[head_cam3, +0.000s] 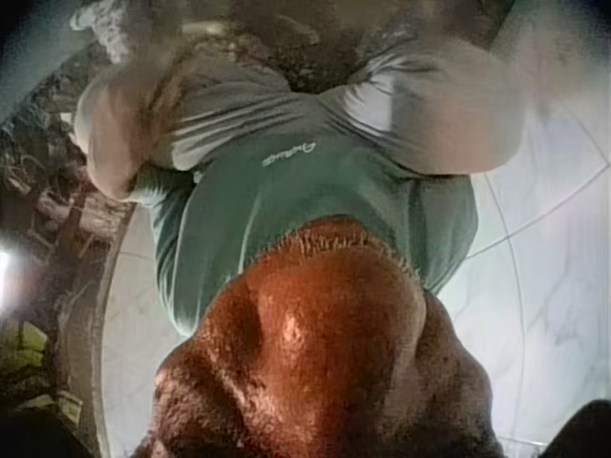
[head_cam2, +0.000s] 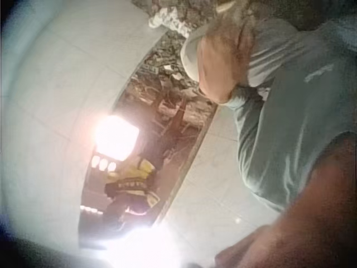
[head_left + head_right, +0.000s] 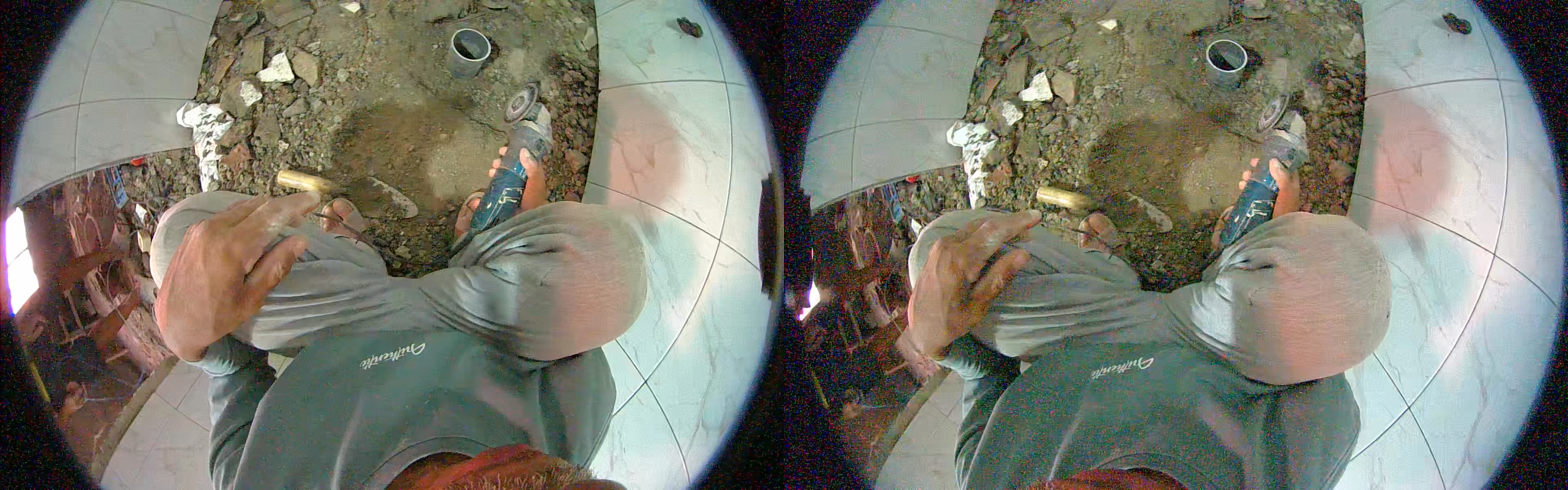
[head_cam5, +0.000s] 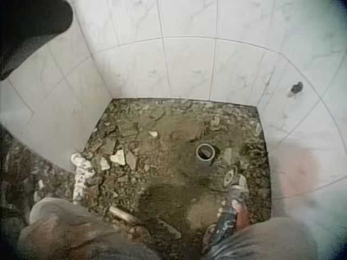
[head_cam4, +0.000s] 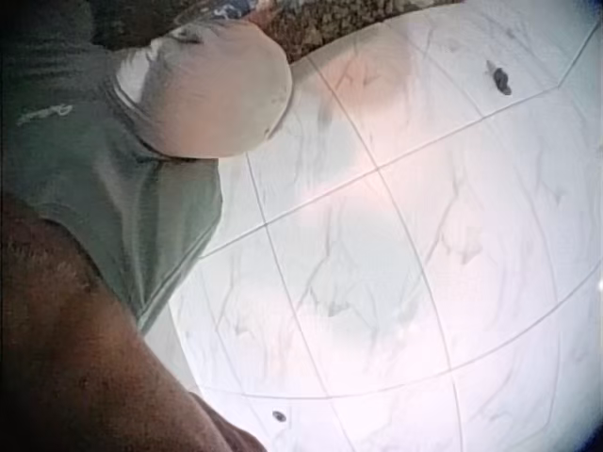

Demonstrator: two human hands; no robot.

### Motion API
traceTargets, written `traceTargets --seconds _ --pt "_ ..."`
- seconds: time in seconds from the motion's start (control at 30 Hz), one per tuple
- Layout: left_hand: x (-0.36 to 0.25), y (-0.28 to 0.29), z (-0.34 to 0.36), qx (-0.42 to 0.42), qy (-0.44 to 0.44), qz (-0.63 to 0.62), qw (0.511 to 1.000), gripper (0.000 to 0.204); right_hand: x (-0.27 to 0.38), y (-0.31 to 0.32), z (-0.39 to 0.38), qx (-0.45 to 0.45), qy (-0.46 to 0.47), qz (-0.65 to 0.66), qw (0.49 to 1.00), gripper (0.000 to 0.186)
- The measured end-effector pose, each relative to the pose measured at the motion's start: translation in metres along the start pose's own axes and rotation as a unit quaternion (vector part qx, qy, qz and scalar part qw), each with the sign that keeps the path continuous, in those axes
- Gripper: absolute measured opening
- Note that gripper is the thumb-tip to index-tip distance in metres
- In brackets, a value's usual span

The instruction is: The person uses an angle grinder to cut a pipe, clears rubble and debris from a floor opening with a trowel and by hand, and positions sections of PVC pipe.

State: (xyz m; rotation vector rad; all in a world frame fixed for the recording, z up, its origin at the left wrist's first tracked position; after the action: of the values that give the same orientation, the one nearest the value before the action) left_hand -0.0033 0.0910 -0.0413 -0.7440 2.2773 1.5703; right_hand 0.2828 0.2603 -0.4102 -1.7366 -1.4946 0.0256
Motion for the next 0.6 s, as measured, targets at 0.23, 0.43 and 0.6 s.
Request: traceTargets --seconds 0.23,0.43,0.6 --pt "-0.003 -0.001 -0.002 -0.005 0.047 0.006 0.999 0.037 0.026 -0.016 -0.012 -0.077 0.093 -0.121 0.985 0.058" --pt "0.011 -0.015 -0.002 -0.021 0.037 0.01 0.999 0.036 0.016 -0.007 -0.023 -0.104 0.079 -0.089 0.988 0.071" --pt "-0.005 -0.069 0.009 -0.036 -0.006 -0.063 0.997 0.033 0.025 0.0 -0.006 0.004 0.124 -0.038 0.992 0.088"
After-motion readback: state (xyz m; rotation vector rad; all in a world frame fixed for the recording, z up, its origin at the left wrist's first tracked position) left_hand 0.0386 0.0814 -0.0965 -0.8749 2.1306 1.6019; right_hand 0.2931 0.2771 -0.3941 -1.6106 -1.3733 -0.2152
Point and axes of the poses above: each hand's wrist, its own z-axis towards the middle knuckle, its own y-axis out of the back of the hand, x = y × z, the point moved 10 cm from there along z, towards the middle knuckle, and after that the axes turned 3 degrees about -x, right-handed, at the moved point
